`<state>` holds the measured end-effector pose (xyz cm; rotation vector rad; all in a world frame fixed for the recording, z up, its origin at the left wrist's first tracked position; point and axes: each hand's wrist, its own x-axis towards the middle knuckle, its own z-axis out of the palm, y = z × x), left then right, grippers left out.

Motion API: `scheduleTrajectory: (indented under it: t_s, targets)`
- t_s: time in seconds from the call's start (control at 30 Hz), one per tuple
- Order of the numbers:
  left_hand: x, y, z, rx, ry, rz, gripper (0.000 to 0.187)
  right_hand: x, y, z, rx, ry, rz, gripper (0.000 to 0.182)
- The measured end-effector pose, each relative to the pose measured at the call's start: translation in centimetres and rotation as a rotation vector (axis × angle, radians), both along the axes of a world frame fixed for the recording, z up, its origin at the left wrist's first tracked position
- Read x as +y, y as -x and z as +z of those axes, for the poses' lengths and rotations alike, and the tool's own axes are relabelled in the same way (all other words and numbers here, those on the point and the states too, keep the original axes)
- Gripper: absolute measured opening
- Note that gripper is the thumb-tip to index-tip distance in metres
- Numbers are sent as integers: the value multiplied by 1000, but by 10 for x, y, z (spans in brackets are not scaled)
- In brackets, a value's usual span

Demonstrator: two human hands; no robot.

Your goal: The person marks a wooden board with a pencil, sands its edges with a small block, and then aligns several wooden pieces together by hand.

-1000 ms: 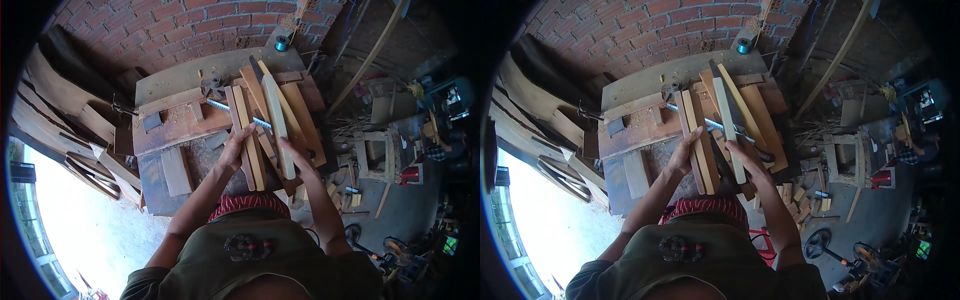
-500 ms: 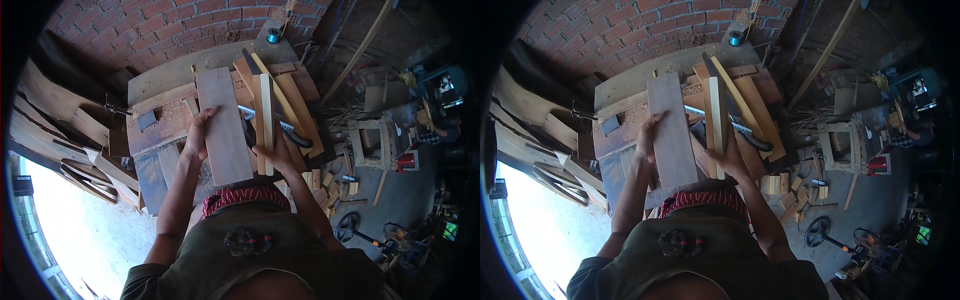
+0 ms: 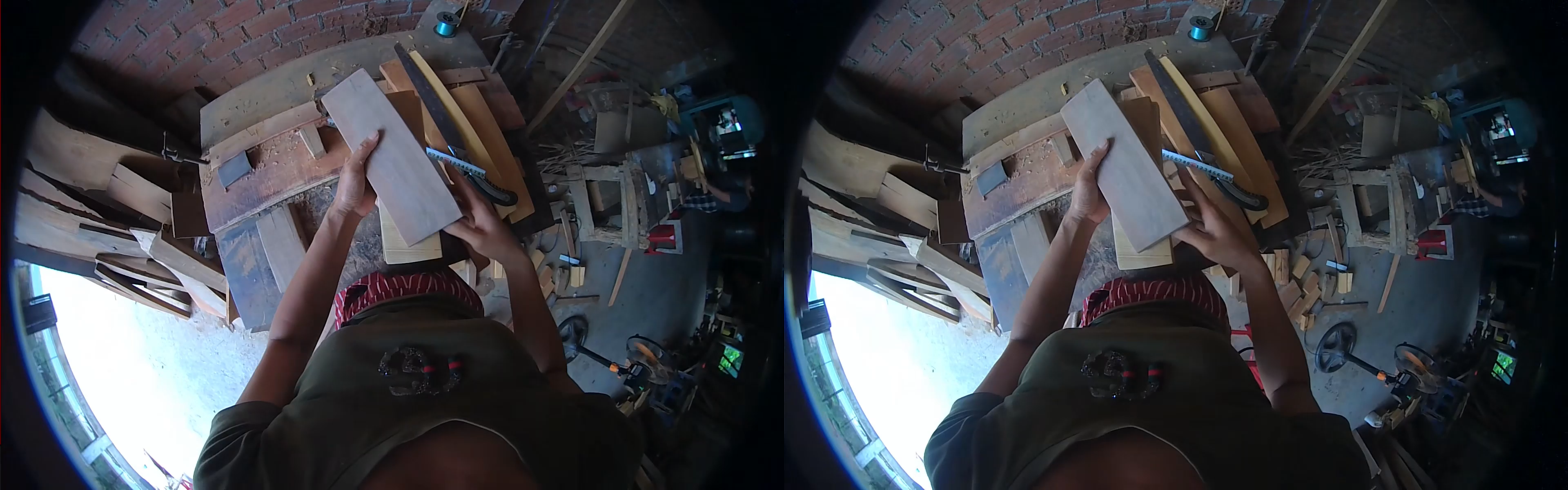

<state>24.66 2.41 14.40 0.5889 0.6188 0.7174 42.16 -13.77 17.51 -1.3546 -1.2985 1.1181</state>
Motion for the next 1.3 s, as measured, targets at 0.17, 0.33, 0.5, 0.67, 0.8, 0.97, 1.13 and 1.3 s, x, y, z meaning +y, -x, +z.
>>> scheduleTrajectory:
  t_s: [0.17,0.33,0.5,0.67,0.8,0.97,1.13,1.3]
  targets:
    - [0,17,-16,58,-83,-9,64,15,0,-15,450,379,-44,85]
    - [-4,36,1,177,-541,8,62,66,22,-39,64,215,197,108]
    - [-6,86,-11,439,-630,-263,64,83,56,-72,-97,176,249,103]
    - [-21,107,-22,498,-813,-102,83,75,101,-103,1,51,178,63]
    - [-29,122,-19,498,-808,-96,109,77,103,-106,-242,104,351,61]
    - [-35,133,6,522,-883,36,117,84,117,-69,21,-29,280,91]
    - [-35,133,-8,587,-945,186,103,91,128,-51,273,17,308,109]
    - [-51,124,-3,470,-666,324,88,91,134,-35,314,-12,274,100]
